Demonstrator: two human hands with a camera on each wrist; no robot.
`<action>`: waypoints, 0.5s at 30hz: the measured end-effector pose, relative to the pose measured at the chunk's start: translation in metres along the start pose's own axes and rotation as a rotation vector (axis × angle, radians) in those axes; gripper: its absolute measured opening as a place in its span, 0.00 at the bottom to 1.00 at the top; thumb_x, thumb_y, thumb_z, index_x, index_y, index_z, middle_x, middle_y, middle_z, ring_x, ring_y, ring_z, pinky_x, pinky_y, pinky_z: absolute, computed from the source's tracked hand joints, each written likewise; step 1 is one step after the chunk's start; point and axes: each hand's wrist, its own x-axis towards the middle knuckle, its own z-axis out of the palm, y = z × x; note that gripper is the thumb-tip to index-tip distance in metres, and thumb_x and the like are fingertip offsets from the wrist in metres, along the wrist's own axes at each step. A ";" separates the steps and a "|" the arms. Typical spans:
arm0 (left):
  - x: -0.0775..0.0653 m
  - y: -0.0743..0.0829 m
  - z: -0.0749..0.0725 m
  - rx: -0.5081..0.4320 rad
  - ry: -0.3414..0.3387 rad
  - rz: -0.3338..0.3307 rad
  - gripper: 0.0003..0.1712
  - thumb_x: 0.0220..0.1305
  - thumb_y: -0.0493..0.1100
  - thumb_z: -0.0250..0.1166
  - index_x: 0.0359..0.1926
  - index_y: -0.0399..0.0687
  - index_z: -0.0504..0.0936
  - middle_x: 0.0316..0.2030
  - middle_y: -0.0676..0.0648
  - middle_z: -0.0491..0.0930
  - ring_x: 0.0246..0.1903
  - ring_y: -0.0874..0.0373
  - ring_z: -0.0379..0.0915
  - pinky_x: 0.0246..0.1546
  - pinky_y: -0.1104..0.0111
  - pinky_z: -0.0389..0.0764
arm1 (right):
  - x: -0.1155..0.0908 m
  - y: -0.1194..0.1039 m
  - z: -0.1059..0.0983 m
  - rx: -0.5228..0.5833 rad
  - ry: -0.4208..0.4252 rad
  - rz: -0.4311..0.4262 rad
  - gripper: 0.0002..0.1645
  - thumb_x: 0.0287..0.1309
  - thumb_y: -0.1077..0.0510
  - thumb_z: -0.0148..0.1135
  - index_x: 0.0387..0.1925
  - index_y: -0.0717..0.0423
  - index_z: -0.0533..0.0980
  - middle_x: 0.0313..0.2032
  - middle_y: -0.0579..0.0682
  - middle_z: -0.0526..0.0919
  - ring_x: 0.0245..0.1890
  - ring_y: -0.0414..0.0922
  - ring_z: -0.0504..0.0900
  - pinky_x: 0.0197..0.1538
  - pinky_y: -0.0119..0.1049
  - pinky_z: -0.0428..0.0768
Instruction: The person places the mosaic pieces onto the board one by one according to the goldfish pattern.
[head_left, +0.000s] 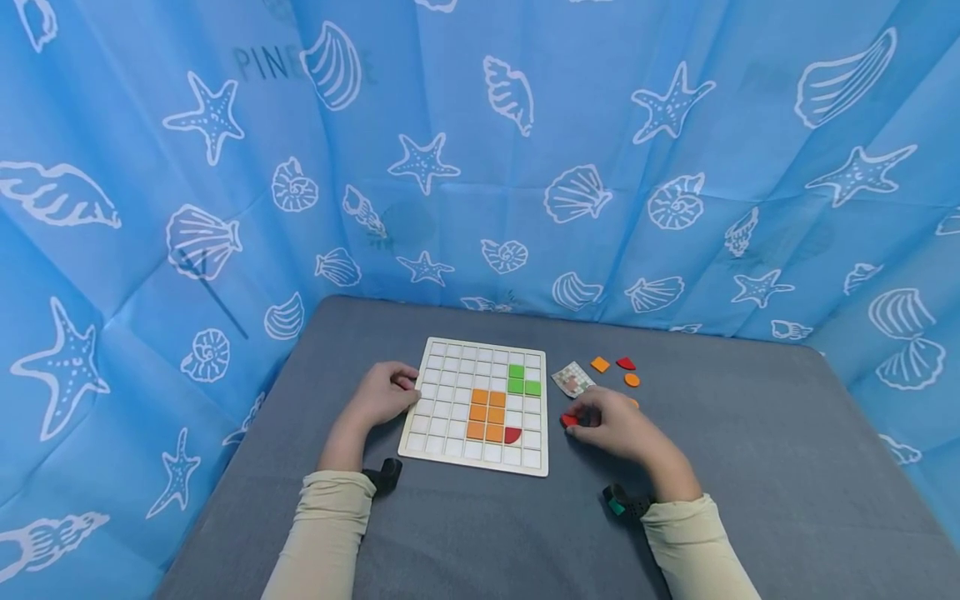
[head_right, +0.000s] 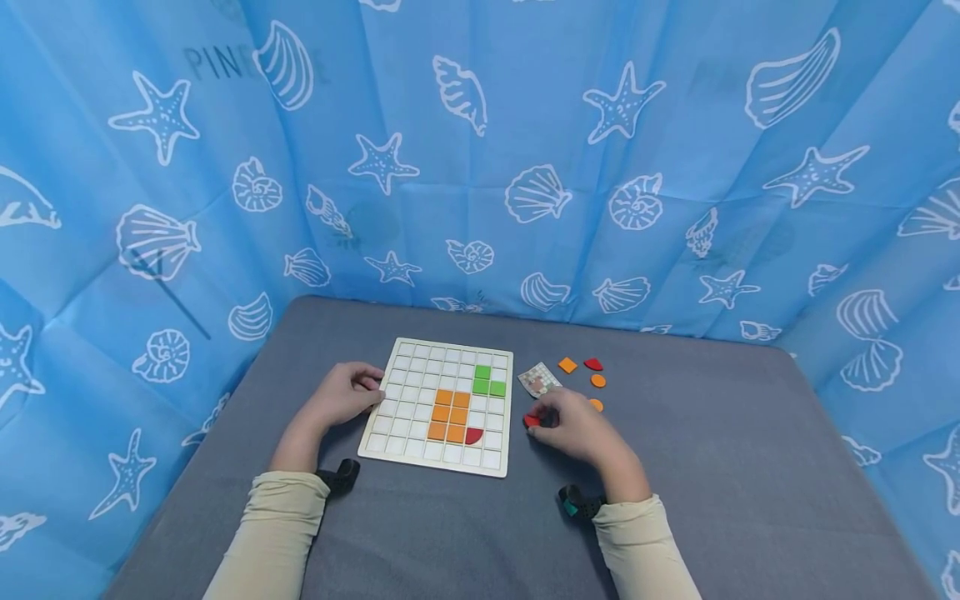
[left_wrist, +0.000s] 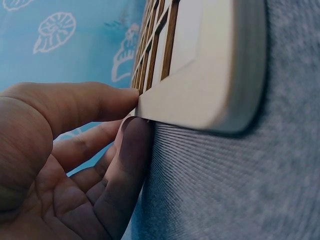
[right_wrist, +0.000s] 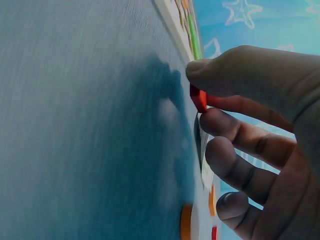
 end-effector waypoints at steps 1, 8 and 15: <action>0.000 0.000 0.000 -0.001 0.001 -0.002 0.21 0.69 0.36 0.68 0.61 0.37 0.83 0.41 0.41 0.81 0.33 0.54 0.80 0.35 0.63 0.81 | 0.001 -0.003 0.001 0.005 0.002 -0.006 0.09 0.61 0.58 0.76 0.43 0.52 0.87 0.37 0.45 0.84 0.30 0.39 0.75 0.32 0.33 0.76; -0.002 0.002 0.000 0.014 0.006 -0.001 0.20 0.69 0.36 0.68 0.60 0.37 0.83 0.41 0.41 0.81 0.34 0.53 0.79 0.35 0.63 0.80 | 0.018 -0.033 0.015 0.030 0.007 -0.069 0.10 0.61 0.57 0.77 0.43 0.52 0.88 0.36 0.46 0.83 0.30 0.40 0.75 0.31 0.32 0.76; -0.004 0.004 0.002 0.014 0.006 0.000 0.20 0.69 0.36 0.68 0.60 0.37 0.83 0.40 0.41 0.81 0.33 0.53 0.79 0.35 0.63 0.80 | 0.040 -0.068 0.033 0.059 -0.025 -0.210 0.09 0.63 0.57 0.76 0.44 0.54 0.88 0.39 0.48 0.86 0.31 0.41 0.77 0.34 0.32 0.77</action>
